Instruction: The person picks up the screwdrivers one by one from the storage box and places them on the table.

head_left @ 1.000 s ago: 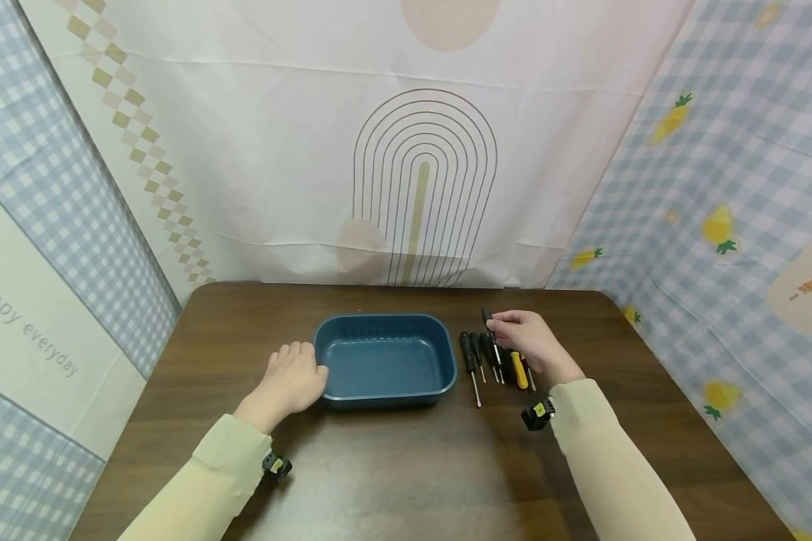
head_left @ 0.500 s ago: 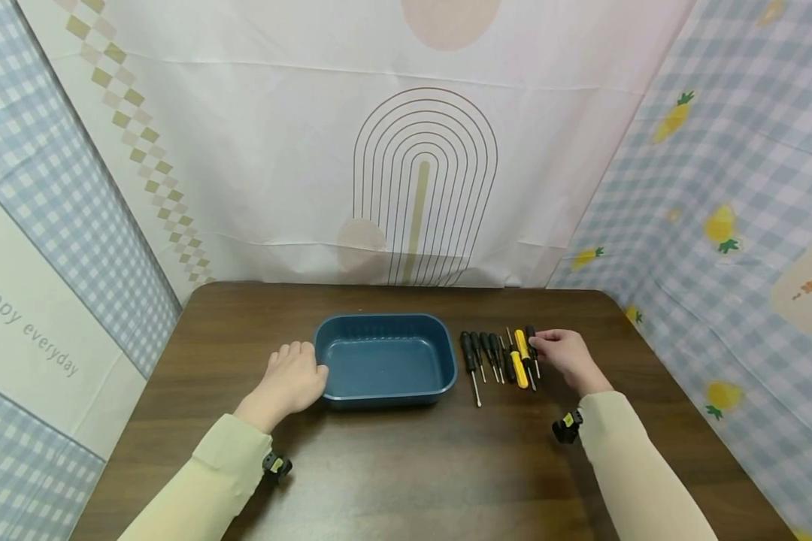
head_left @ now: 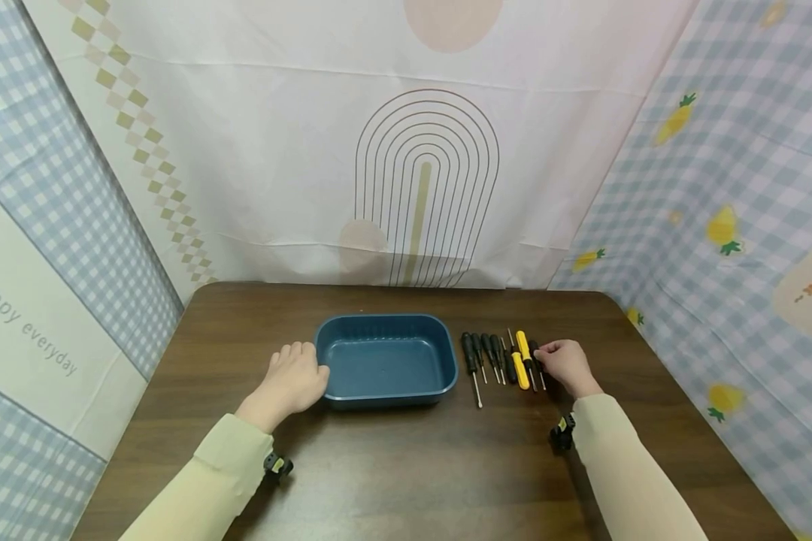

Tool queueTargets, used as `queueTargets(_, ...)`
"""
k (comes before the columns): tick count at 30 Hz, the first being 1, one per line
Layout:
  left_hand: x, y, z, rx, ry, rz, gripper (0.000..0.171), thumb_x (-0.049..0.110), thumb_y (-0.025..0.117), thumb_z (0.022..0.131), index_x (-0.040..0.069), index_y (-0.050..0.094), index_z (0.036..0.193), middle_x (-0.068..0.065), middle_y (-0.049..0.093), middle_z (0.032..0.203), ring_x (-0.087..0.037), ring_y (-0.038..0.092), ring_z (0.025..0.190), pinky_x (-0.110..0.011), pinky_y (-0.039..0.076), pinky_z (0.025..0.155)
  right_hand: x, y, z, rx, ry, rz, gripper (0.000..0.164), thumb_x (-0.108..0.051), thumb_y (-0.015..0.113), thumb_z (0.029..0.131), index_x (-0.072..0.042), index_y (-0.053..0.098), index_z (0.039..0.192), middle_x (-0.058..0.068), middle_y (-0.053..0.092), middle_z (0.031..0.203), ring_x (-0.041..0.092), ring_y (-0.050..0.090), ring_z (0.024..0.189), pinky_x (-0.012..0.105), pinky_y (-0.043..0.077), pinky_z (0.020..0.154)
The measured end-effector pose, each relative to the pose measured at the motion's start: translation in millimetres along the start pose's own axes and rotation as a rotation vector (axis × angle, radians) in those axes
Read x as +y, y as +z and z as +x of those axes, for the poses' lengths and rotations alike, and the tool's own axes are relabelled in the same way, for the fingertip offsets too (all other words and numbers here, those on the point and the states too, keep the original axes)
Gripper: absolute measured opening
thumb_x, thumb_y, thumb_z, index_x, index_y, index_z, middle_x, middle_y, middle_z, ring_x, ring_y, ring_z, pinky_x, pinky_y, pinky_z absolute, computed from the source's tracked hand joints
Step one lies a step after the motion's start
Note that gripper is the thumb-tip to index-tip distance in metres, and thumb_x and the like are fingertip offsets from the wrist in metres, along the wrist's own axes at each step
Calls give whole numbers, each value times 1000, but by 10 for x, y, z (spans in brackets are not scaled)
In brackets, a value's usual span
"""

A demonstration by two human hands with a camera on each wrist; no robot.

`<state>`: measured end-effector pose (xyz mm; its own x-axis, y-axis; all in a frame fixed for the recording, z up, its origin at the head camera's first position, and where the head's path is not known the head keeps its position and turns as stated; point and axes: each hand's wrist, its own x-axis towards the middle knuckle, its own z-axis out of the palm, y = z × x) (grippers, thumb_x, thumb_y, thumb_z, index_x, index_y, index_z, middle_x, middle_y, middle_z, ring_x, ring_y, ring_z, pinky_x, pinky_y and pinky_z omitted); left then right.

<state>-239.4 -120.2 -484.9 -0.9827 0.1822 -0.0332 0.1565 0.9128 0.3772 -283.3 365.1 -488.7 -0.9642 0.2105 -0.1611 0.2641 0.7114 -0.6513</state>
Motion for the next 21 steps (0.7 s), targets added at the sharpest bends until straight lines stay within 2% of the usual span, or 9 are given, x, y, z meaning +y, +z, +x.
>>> queueTargets(4,-7,-1,0,-1,-1,4,33,27,45,94,-4,50,103,-13,46,93,-32,42,91,-47,33,82,-9,11,2,-7,12,6,27,-16,57,97,9,67,102,19,66,96,22,64,76,37,52,67)
queueTargets(14,5,21,-3,-5,5,-4,34,27,45,94,-5,50,106,-14,47,95,-32,42,92,-48,33,82,7,-12,-9,-44,77,51,29,-17,56,98,8,67,106,23,63,110,26,63,87,41,52,76)
queueTargets(21,19,-16,-5,-4,7,-3,36,28,47,93,-6,51,107,-14,48,96,-33,42,93,-49,33,84,15,-8,-18,-35,69,38,28,-18,55,98,6,66,107,21,62,109,25,61,84,41,52,73)
